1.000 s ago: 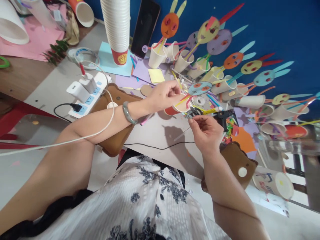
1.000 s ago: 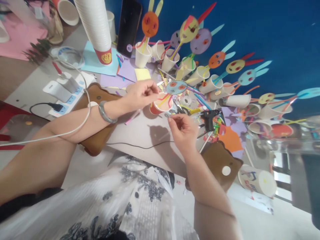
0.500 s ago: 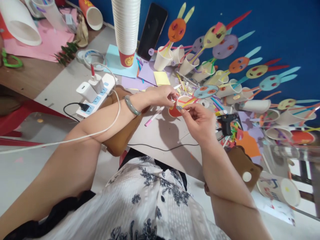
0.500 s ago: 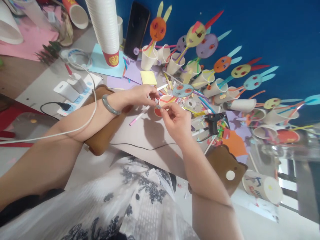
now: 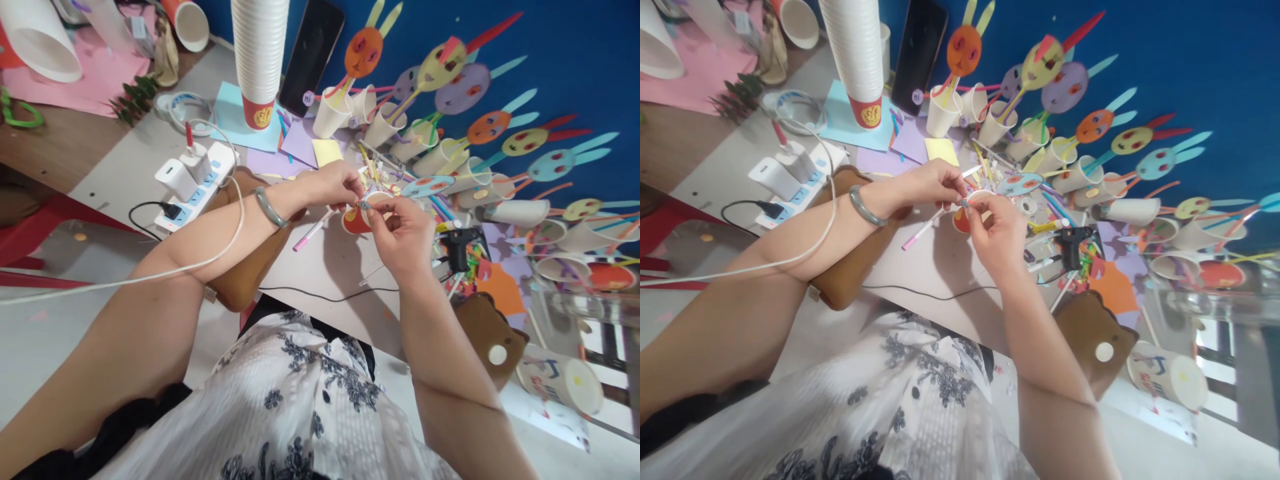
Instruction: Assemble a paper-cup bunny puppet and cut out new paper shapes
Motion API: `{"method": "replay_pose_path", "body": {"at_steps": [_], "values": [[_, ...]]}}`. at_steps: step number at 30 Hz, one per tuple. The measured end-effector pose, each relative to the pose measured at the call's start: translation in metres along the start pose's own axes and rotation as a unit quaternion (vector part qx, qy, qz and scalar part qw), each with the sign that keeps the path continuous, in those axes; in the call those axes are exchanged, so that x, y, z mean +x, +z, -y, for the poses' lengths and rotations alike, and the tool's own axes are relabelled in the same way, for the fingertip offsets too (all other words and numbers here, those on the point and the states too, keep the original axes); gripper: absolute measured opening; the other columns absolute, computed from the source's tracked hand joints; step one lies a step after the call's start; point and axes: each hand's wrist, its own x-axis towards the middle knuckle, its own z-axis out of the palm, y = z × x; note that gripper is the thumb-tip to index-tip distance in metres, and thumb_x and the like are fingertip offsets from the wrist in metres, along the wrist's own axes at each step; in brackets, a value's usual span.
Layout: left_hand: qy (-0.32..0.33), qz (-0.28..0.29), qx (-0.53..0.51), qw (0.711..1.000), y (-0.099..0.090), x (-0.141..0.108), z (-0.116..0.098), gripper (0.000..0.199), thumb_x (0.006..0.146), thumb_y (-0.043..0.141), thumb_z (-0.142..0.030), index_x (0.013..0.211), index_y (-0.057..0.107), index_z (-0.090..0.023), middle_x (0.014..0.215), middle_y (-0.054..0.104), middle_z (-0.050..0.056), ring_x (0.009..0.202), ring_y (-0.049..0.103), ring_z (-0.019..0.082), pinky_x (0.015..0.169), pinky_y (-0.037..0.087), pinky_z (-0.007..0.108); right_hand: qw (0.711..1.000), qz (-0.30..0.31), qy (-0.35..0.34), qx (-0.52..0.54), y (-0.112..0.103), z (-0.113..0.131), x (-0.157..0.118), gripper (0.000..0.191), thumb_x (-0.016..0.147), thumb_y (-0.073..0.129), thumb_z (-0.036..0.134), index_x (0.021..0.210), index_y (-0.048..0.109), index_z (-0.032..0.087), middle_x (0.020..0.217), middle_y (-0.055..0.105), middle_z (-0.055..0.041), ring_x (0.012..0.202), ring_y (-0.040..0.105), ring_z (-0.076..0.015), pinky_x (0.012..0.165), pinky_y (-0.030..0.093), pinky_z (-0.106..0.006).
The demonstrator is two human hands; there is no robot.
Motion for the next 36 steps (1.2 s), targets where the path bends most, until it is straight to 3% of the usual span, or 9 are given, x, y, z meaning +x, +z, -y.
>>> {"method": "replay_pose_path", "body": {"at_steps": [7,14,23,29,36], "values": [[-0.002,-0.001,-0.023,1.000,0.001,-0.004,0.001,0.009,0.082,0.077,-0.004,0.090,0.077,-0.008,0.065,0.068,-0.001,0.060,0.061,0.006,0.070,0.054,0.024,0.994,0.006,-0.057,-0.090,0.002,-0.002,-0.003,0.008,0.092,0.065,0.027,0.087,0.068,0.023,0.080,0.071,-0.0030,0.058,0.057,-0.0166,0.066,0.047,-0.035],[0.002,0.015,-0.035,0.999,-0.001,-0.007,0.000,0.011,0.080,0.074,-0.003,0.088,0.080,-0.008,0.071,0.071,0.003,0.067,0.064,0.009,0.078,0.057,0.029,0.987,0.016,-0.072,-0.143,0.004,0.000,-0.012,0.008,0.094,0.062,0.026,0.093,0.069,0.023,0.081,0.074,-0.0044,0.057,0.061,-0.0184,0.063,0.046,-0.034],[-0.017,0.014,-0.042,0.999,0.001,-0.009,-0.007,0.015,0.081,0.067,0.006,0.080,0.074,-0.007,0.059,0.064,-0.002,0.058,0.059,0.005,0.068,0.054,0.023,0.967,0.044,-0.077,-0.239,0.007,-0.005,-0.016,0.021,0.103,0.052,0.031,0.100,0.071,0.020,0.088,0.076,-0.0108,0.074,0.070,-0.0254,0.066,0.046,-0.035],[-0.027,-0.026,-0.060,0.998,0.002,-0.008,-0.011,0.017,0.081,0.069,0.009,0.079,0.070,-0.008,0.059,0.064,-0.003,0.057,0.062,0.005,0.065,0.054,0.021,0.966,0.042,-0.075,-0.242,0.004,-0.011,-0.014,0.021,0.102,0.053,0.032,0.100,0.071,0.021,0.091,0.077,-0.0111,0.077,0.069,-0.0253,0.070,0.050,-0.036],[-0.024,-0.018,-0.071,0.997,0.002,-0.002,-0.002,0.013,0.082,0.074,0.002,0.087,0.070,-0.009,0.061,0.065,-0.003,0.061,0.067,0.008,0.070,0.058,0.023,0.980,0.046,-0.056,-0.187,0.001,-0.001,-0.007,0.017,0.100,0.056,0.031,0.098,0.071,0.023,0.085,0.074,-0.0082,0.071,0.068,-0.0233,0.069,0.049,-0.037]]}}
